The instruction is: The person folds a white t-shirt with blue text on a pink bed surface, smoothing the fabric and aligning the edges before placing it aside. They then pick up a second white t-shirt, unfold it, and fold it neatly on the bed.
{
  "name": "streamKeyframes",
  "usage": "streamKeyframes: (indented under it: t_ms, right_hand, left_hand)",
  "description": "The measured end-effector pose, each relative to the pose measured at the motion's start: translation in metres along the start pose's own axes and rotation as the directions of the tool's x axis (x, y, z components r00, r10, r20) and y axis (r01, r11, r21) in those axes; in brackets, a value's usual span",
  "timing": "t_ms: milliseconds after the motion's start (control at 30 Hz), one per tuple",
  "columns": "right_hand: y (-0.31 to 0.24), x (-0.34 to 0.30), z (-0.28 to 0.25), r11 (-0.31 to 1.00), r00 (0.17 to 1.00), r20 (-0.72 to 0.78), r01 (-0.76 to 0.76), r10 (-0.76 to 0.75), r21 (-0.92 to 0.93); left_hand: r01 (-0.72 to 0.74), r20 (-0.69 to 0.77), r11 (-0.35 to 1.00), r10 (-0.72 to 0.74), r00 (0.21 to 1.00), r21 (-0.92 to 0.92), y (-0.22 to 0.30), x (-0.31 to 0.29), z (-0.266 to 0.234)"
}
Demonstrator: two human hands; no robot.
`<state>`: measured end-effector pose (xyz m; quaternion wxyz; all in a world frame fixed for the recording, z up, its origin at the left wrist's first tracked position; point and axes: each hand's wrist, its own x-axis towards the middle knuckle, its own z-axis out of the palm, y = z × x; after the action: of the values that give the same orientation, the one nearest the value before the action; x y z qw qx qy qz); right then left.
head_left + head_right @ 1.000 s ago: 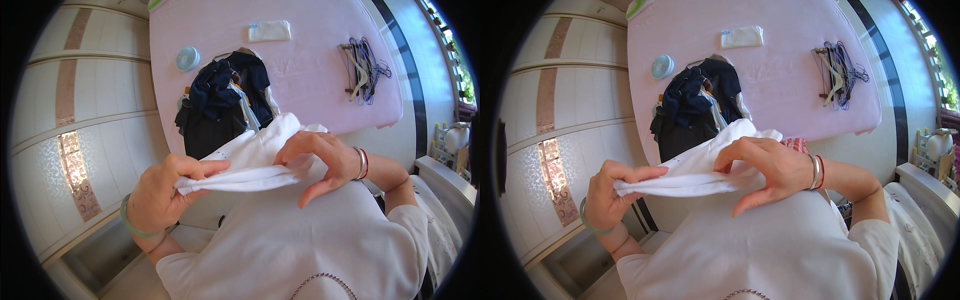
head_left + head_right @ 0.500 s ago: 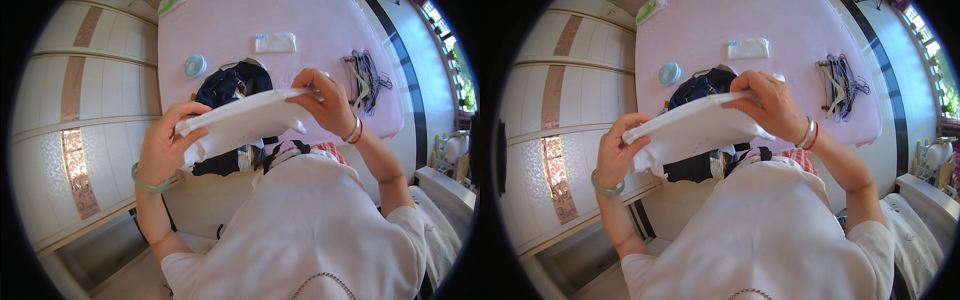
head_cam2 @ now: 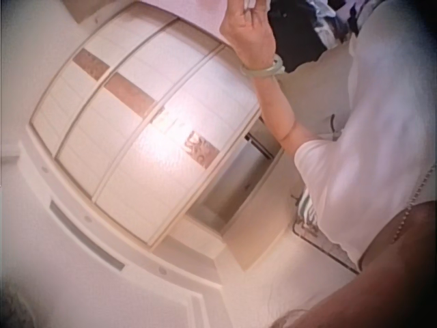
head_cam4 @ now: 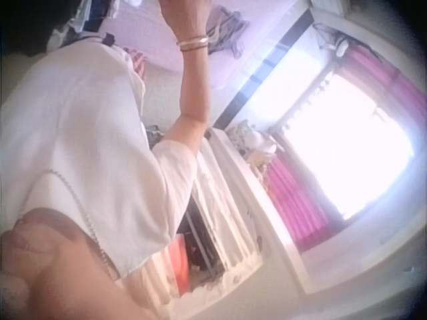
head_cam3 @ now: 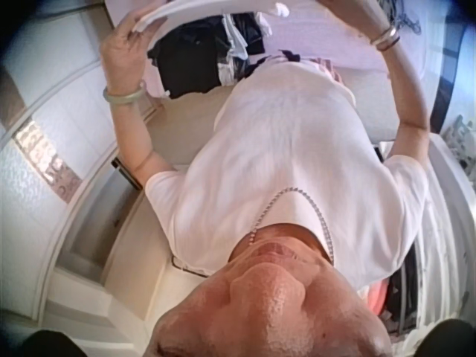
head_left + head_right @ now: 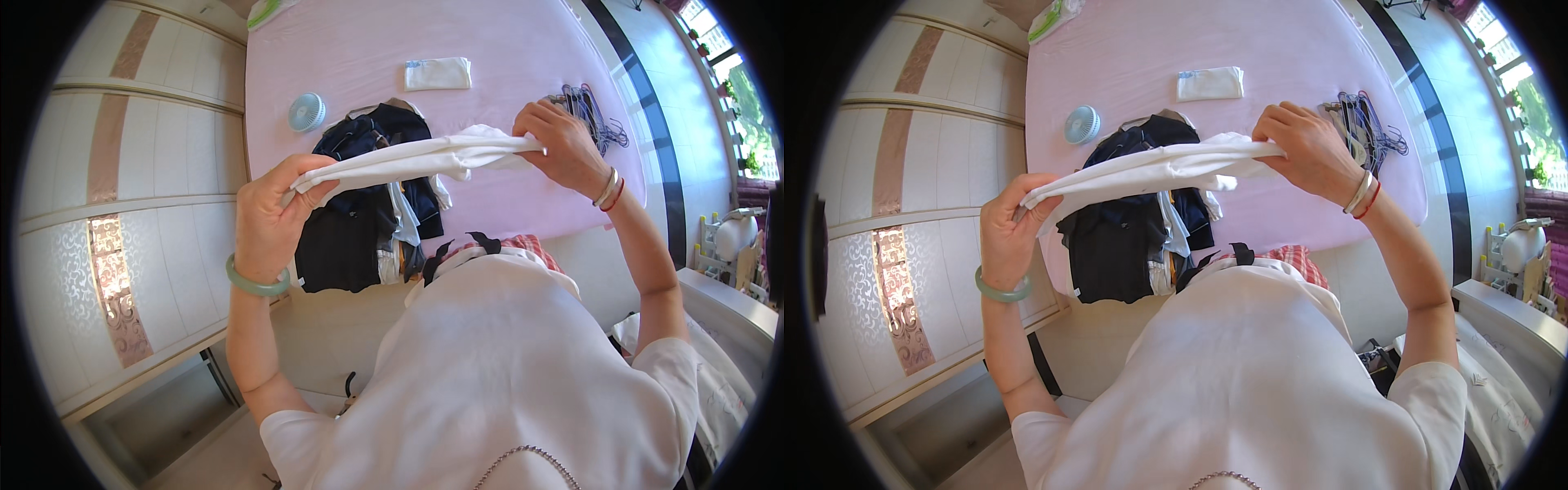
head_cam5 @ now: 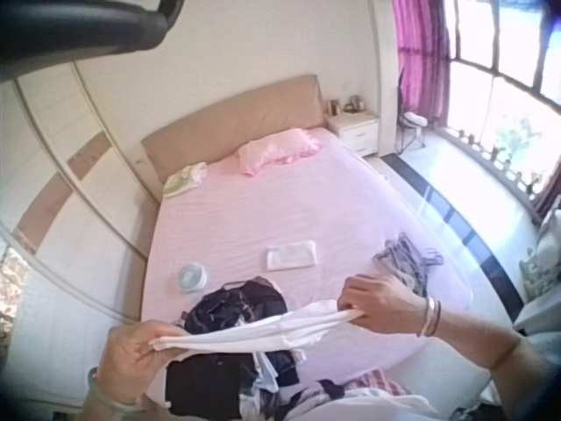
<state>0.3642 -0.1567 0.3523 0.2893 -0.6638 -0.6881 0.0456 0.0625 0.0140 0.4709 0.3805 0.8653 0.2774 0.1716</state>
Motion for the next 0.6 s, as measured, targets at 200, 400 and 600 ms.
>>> streamKeyframes:
  t_ms: [200,400,600]
  right_hand:
    - [0.004,-0.012,-0.016,0.881,0.968,0.062,-0.247,0.243,0.403]
    - [0.019,-0.027,-0.004,0.545,0.918,0.162,-0.348,0.361,0.763]
    - [-0.005,-0.035,0.007,0.362,0.914,0.067,-0.225,0.401,0.904]
  left_hand:
    - [0.165,-0.008,0.981,-0.167,0.986,-0.101,-0.012,0.005,-0.013]
    - [0.175,0.171,0.921,-0.122,0.978,-0.347,-0.014,0.004,-0.011]
    - [0.402,0.479,0.58,-0.023,0.878,-0.708,0.012,-0.015,-0.003]
